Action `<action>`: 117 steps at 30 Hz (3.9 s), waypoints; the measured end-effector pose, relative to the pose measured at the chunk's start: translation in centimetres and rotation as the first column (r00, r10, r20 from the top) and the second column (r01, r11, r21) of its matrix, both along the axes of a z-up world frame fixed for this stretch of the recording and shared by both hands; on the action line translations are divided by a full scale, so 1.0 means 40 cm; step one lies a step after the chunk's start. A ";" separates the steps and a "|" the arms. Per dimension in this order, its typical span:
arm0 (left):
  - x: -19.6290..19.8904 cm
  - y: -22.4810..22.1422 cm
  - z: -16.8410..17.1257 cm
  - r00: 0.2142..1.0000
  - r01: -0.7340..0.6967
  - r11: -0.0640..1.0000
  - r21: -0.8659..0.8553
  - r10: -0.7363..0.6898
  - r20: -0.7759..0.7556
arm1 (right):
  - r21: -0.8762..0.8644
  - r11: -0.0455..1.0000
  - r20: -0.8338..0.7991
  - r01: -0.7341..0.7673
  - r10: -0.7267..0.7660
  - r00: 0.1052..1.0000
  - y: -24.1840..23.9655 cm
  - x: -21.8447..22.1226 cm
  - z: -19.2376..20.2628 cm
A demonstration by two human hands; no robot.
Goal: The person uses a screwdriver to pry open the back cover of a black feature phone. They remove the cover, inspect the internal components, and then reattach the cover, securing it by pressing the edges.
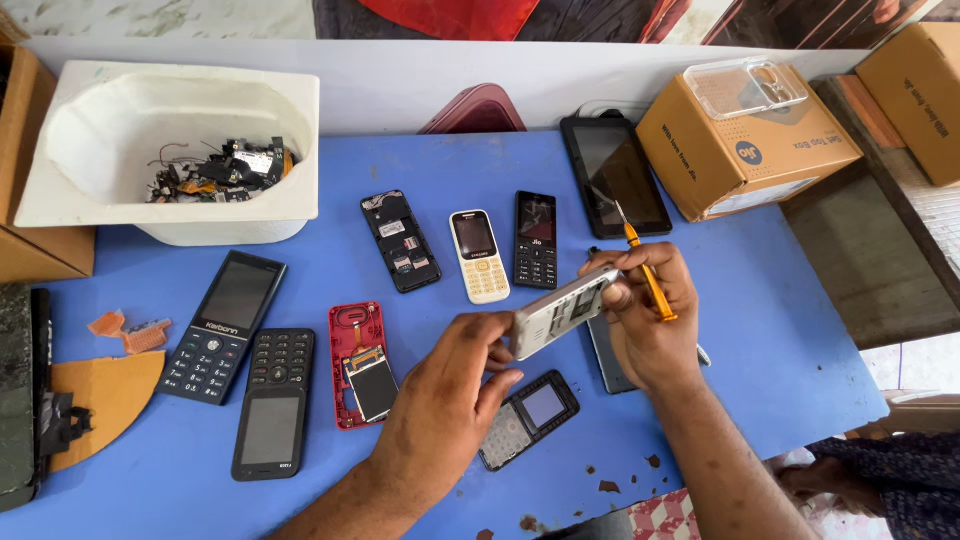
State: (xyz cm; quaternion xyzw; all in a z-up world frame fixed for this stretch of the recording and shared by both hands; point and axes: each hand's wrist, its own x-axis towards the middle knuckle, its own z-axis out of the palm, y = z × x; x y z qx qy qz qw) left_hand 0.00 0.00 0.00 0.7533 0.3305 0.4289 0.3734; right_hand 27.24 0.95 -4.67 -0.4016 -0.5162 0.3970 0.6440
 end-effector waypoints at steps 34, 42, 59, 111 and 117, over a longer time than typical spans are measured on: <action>-0.021 0.008 0.025 0.892 -0.135 0.890 0.435 0.300 -0.337 | 0.101 0.958 0.600 0.269 -0.274 0.752 -0.002 -0.124 0.079; -0.129 0.093 0.109 0.719 -0.348 0.829 0.438 0.536 -0.442 | 0.055 0.950 0.583 0.307 -0.281 0.762 -0.002 -0.140 0.085; -0.421 0.177 0.126 0.325 -0.658 0.743 0.120 0.424 -0.845 | 0.147 0.933 0.819 0.330 -0.301 0.487 0.002 -0.140 0.061; -0.236 0.170 0.088 0.415 -0.246 0.933 0.264 0.347 -0.841 | 0.231 0.951 0.949 0.208 -0.268 0.169 -0.005 -0.155 0.095; -0.198 0.173 0.053 0.615 -0.209 0.890 0.405 0.442 -0.653 | 0.223 0.956 0.940 0.191 -0.263 0.218 0.001 -0.152 0.094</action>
